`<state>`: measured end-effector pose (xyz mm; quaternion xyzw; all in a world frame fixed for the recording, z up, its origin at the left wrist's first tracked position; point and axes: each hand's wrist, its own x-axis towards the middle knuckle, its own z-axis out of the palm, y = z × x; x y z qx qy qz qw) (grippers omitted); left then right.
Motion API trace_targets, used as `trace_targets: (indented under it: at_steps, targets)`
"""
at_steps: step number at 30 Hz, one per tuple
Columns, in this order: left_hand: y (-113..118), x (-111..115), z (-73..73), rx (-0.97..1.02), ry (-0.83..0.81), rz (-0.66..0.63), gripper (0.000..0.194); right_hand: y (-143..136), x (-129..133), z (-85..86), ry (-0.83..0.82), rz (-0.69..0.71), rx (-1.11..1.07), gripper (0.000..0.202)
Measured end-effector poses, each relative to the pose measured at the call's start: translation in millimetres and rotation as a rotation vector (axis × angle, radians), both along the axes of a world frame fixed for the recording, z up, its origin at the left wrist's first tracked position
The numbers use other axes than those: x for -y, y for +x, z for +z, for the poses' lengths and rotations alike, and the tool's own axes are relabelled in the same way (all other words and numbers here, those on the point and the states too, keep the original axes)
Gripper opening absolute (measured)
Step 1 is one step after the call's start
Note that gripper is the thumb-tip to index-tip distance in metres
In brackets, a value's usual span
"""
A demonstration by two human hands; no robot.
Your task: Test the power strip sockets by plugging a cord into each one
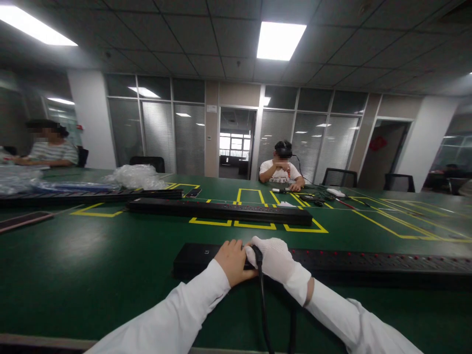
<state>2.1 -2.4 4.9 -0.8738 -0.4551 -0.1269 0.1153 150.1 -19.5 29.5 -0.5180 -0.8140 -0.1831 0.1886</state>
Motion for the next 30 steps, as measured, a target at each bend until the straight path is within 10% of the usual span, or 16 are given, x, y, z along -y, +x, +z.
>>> trace_targets:
  at_steps: [30]
  targets:
    - [2.2,7.3,-3.0,0.081,-0.017,0.076,0.064,0.0,2.0,-1.8,0.025,0.018,-0.054,0.034]
